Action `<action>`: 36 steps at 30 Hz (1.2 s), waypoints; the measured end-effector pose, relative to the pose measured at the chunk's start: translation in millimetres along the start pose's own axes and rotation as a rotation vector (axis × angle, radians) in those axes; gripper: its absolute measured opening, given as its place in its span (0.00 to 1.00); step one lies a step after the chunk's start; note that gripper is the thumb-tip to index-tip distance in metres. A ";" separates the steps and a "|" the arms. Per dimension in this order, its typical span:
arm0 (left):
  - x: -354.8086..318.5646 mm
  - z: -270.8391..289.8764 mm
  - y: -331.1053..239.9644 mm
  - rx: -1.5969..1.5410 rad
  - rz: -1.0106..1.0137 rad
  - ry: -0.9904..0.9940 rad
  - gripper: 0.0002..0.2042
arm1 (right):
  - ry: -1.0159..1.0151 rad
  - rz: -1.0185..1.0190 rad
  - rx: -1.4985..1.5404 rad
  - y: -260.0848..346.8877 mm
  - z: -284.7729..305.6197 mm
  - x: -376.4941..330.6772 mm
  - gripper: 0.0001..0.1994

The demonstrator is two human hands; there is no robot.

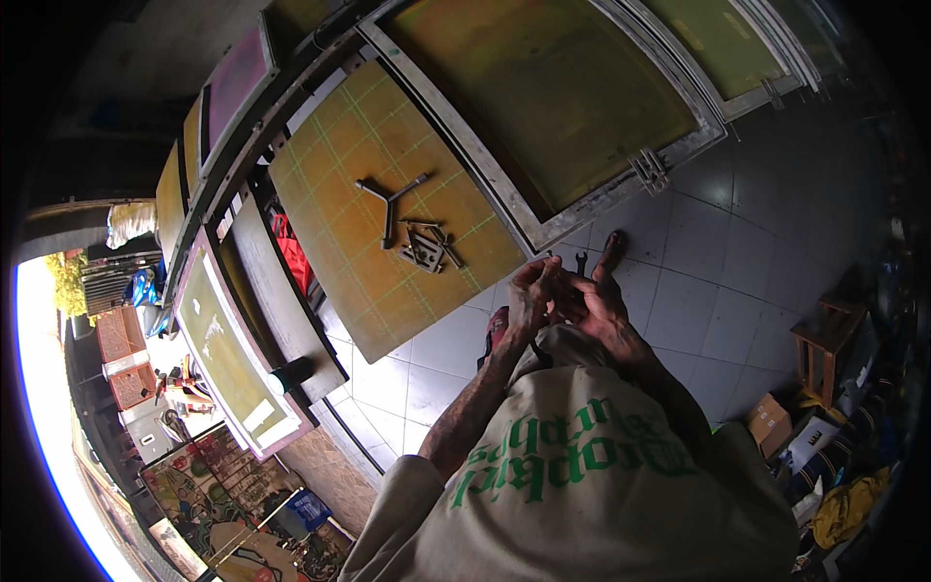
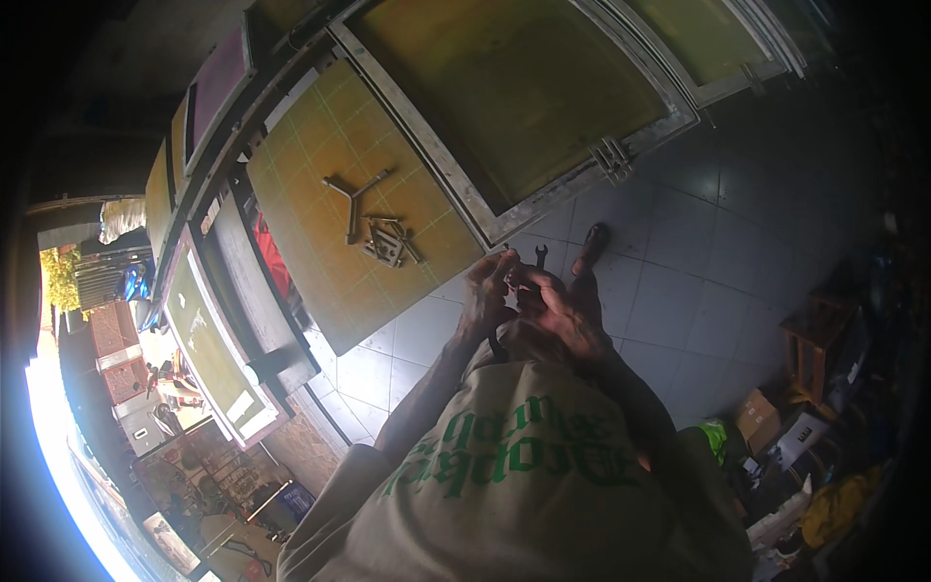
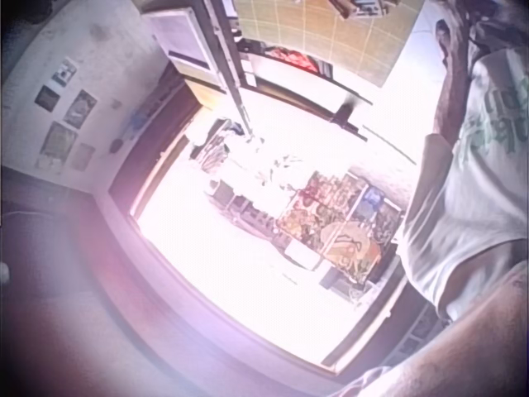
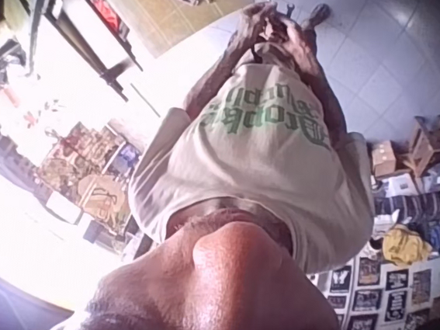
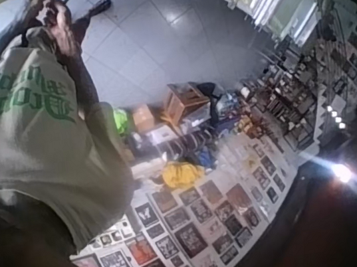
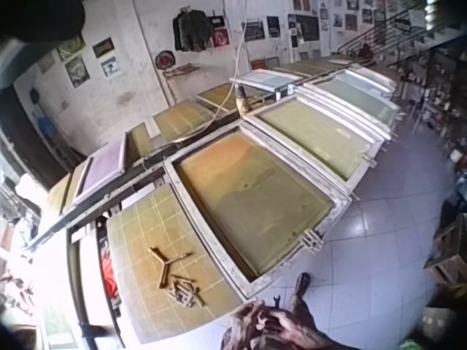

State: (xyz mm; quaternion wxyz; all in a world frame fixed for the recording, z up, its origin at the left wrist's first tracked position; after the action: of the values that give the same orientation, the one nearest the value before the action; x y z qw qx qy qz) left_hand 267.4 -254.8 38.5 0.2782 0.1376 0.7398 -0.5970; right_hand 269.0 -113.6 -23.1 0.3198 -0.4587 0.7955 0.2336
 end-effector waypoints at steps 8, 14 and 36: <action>13.8 3.6 20.4 0.031 -0.073 0.033 0.19 | -0.046 0.028 -0.011 -0.4 -10.2 -4.9 0.12; 16.1 5.7 22.0 -0.085 -0.047 0.020 0.15 | 0.043 -0.008 0.049 -1.6 2.0 -1.3 0.11; 26.8 9.3 33.1 -0.048 -0.056 0.071 0.14 | 0.054 0.007 -0.001 -2.2 -3.8 0.3 0.20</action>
State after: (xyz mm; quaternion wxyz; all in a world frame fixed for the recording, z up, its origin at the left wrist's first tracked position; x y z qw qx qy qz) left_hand 265.8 -259.0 -4.9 0.2382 0.1312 0.7668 -0.5814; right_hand 269.7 -117.2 -20.9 0.2972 -0.4623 0.8053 0.2224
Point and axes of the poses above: each hand's wrist, its own x-axis towards the middle knuckle, its own z-axis out of the back of the hand, y = z × x, the point moved 1 cm from there along x, towards the middle knuckle, and after that the axes turned 5 degrees about -z, right-handed, at the moved point
